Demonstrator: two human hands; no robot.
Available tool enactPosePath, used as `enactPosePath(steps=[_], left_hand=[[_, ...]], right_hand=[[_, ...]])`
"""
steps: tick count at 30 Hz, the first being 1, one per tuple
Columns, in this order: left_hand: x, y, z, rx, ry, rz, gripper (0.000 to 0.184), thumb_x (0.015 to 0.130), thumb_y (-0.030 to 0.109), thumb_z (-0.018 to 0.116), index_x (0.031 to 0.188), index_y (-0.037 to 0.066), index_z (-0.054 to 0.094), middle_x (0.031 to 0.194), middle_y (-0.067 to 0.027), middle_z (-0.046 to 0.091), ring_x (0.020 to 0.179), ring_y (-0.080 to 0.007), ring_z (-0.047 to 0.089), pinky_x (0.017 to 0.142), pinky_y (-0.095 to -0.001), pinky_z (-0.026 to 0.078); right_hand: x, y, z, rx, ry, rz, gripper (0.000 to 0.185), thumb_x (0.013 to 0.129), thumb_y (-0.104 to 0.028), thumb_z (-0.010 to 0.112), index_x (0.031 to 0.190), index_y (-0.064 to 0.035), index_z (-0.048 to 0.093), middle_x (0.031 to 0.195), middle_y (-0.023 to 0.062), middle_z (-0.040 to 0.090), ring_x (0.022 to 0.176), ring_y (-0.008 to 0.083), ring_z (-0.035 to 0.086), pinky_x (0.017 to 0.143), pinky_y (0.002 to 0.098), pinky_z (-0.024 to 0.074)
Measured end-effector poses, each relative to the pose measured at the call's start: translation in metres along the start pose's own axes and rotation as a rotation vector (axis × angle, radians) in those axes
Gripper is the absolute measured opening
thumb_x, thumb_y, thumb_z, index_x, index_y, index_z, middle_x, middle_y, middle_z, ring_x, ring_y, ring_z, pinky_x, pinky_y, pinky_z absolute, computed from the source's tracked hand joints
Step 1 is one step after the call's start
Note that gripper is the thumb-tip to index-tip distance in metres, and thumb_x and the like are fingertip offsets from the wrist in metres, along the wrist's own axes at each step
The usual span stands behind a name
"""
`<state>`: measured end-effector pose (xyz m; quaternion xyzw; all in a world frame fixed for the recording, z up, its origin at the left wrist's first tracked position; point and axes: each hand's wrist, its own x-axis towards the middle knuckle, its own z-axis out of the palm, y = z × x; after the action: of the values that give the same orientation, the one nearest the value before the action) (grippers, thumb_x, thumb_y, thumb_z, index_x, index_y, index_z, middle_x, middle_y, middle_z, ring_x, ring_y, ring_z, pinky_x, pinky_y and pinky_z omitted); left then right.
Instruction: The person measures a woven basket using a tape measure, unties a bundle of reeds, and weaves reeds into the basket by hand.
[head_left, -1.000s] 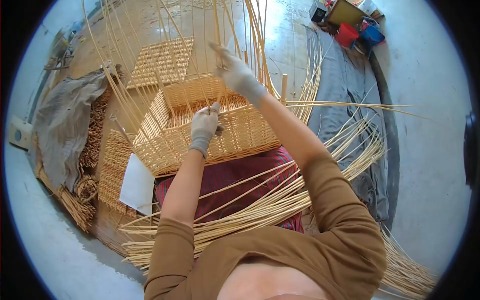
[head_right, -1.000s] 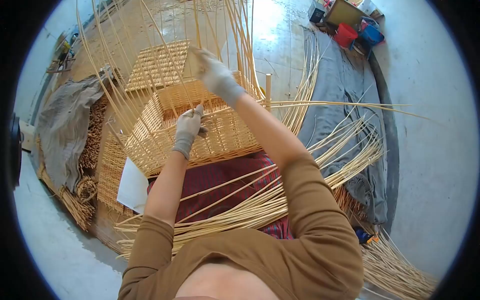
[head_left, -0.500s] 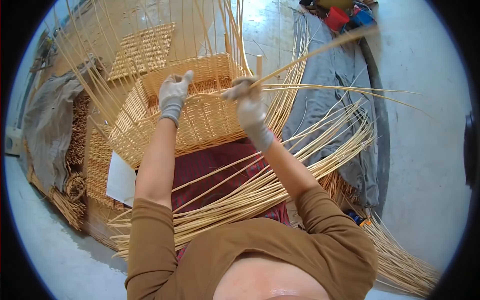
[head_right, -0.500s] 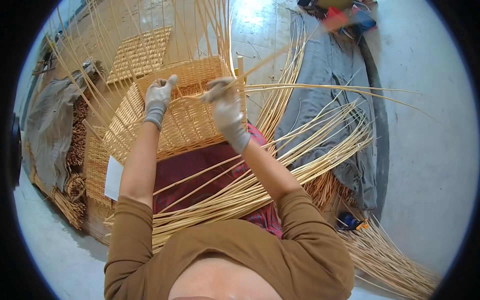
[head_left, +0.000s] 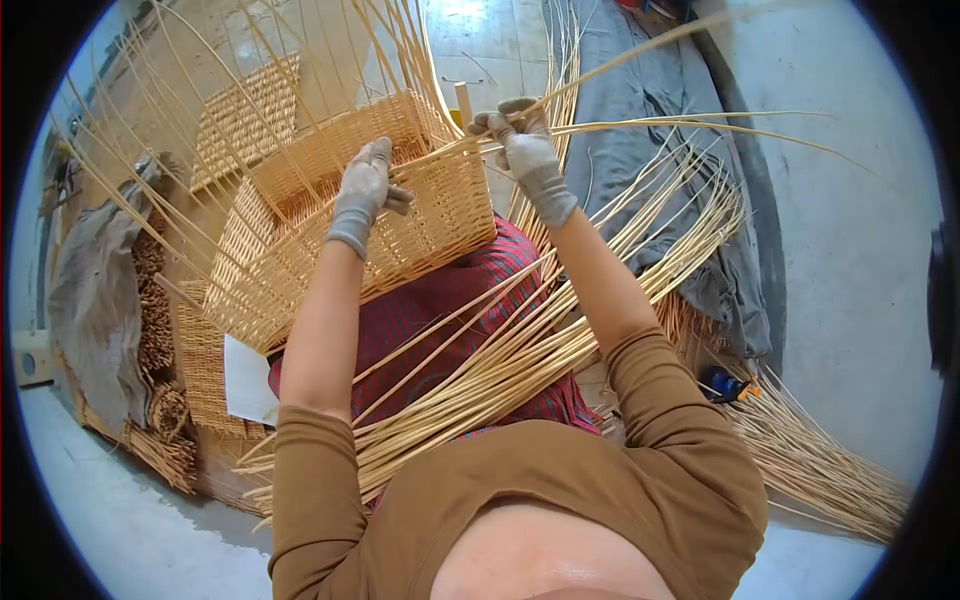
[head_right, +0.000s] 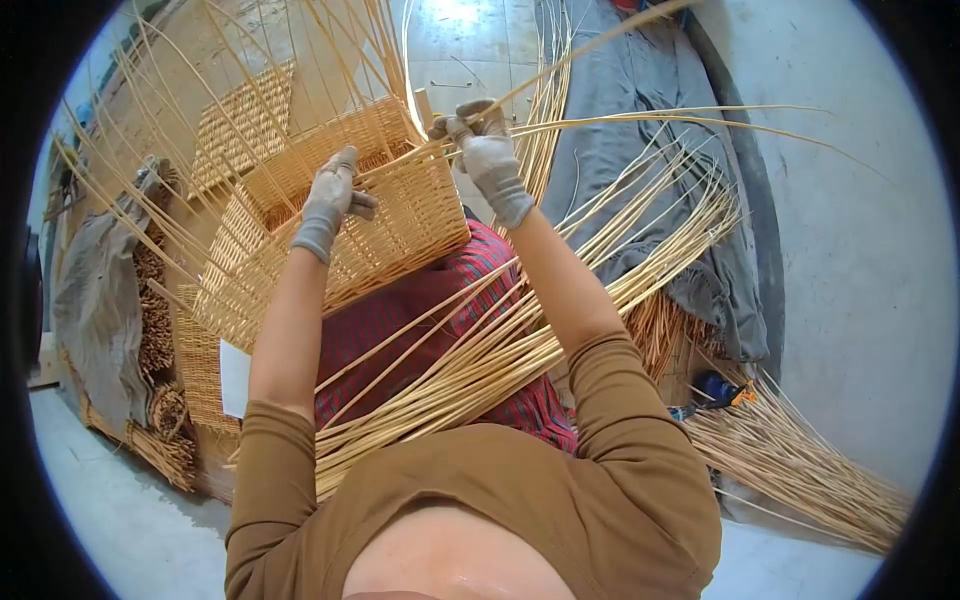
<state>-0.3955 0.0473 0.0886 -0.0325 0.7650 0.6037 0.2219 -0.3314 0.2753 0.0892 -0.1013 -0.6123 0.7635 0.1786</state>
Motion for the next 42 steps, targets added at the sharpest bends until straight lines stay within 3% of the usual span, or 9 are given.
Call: enactPosePath(steps=[7, 9, 13, 23, 26, 29, 35, 38, 42], left_hand=[[-0.001, -0.005, 0.014, 0.238, 0.029, 0.081, 0.050, 0.100, 0.049, 0.060, 0.102, 0.000, 0.067, 0.077, -0.0119, 0.072, 0.059, -0.0190, 0.072, 0.052, -0.0318, 0.057], [-0.008, 0.008, 0.018, 0.180, 0.145, -0.049, 0.048, 0.100, 0.047, 0.060, 0.104, 0.000, 0.067, 0.073, -0.0111, 0.070, 0.057, -0.0196, 0.071, 0.052, -0.0309, 0.056], [-0.001, 0.014, 0.010, 0.093, 0.102, -0.092, 0.047, 0.101, 0.045, 0.060, 0.100, -0.001, 0.067, 0.068, -0.0111, 0.070, 0.053, -0.0213, 0.070, 0.050, -0.0324, 0.058], [0.031, 0.039, 0.010, 0.507, 0.283, 0.197, 0.084, 0.079, 0.060, 0.080, 0.130, -0.001, 0.053, 0.086, -0.0156, 0.071, 0.070, -0.0217, 0.072, 0.067, -0.0369, 0.058], [0.067, -0.009, -0.007, 0.816, 0.278, 0.543, 0.072, 0.085, 0.050, 0.077, 0.133, 0.001, 0.054, 0.099, -0.0156, 0.073, 0.087, -0.0236, 0.073, 0.080, -0.0378, 0.057], [-0.024, -0.029, -0.037, 0.717, 0.055, 0.481, 0.050, 0.091, 0.034, 0.073, 0.129, 0.004, 0.060, 0.115, -0.0149, 0.072, 0.104, -0.0240, 0.070, 0.089, -0.0369, 0.055], [-0.247, -0.170, -0.133, 1.070, -0.154, -0.003, 0.018, 0.089, 0.025, 0.071, 0.104, 0.014, 0.072, 0.095, -0.0100, 0.075, 0.091, -0.0306, 0.070, 0.096, -0.0389, 0.054], [-0.260, -0.162, -0.133, 0.771, 0.284, 0.459, 0.009, 0.084, 0.017, 0.069, 0.092, 0.015, 0.072, 0.083, -0.0068, 0.072, 0.080, -0.0308, 0.068, 0.090, -0.0457, 0.053], [-0.269, -0.143, -0.157, 0.737, 0.374, 0.717, 0.013, 0.082, 0.008, 0.064, 0.093, 0.011, 0.070, 0.084, -0.0069, 0.071, 0.085, -0.0326, 0.068, 0.088, -0.0449, 0.053]], right_hand=[[0.053, -0.066, 0.082, -0.861, -0.356, -0.262, 0.024, 0.096, -0.001, 0.058, 0.119, -0.0051, 0.051, 0.090, 0.0069, 0.073, 0.074, 0.0183, 0.068, 0.073, 0.0333, 0.0565], [0.126, -0.036, 0.140, -1.134, -0.561, -0.646, 0.079, 0.093, -0.014, 0.066, 0.161, -0.0092, 0.025, 0.162, 0.0206, 0.032, 0.142, 0.0270, 0.043, 0.108, 0.0275, 0.0457], [0.130, -0.016, 0.142, -1.181, -0.058, -1.174, 0.038, 0.094, -0.013, 0.064, 0.129, -0.0025, 0.052, 0.105, 0.0116, 0.065, 0.091, 0.0206, 0.063, 0.080, 0.0298, 0.0554], [0.017, -0.015, 0.000, -0.155, 0.171, -0.011, 0.019, 0.110, -0.027, 0.043, 0.113, -0.0089, 0.049, 0.076, 0.0087, 0.064, 0.070, 0.0185, 0.068, 0.062, 0.0341, 0.0559], [0.006, -0.011, -0.034, -1.273, -0.027, -1.369, 0.020, 0.108, -0.022, 0.050, 0.102, -0.0035, 0.055, 0.068, 0.0044, 0.061, 0.065, 0.0223, 0.067, 0.066, 0.0383, 0.0542], [-0.017, -0.049, -0.034, -0.462, -0.020, 0.123, 0.029, 0.102, -0.026, 0.059, 0.112, -0.0002, 0.068, 0.083, 0.0090, 0.074, 0.072, 0.0195, 0.071, 0.065, 0.0345, 0.0534], [-0.188, 0.005, 0.037, -0.214, -0.876, 0.678, 0.039, 0.106, -0.038, 0.052, 0.120, -0.0042, 0.065, 0.084, 0.0091, 0.073, 0.073, 0.0147, 0.072, 0.051, 0.0249, 0.0520], [-0.252, 0.032, 0.104, -0.058, -1.044, 1.107, 0.053, 0.107, -0.047, 0.047, 0.140, -0.0065, 0.053, 0.096, 0.0075, 0.071, 0.082, 0.0133, 0.069, 0.062, 0.0258, 0.0529], [-0.236, 0.017, 0.137, -0.065, -0.855, 0.185, 0.042, 0.105, -0.033, 0.054, 0.133, -0.0016, 0.055, 0.095, 0.0061, 0.066, 0.076, 0.0103, 0.058, 0.066, 0.0254, 0.0484]])
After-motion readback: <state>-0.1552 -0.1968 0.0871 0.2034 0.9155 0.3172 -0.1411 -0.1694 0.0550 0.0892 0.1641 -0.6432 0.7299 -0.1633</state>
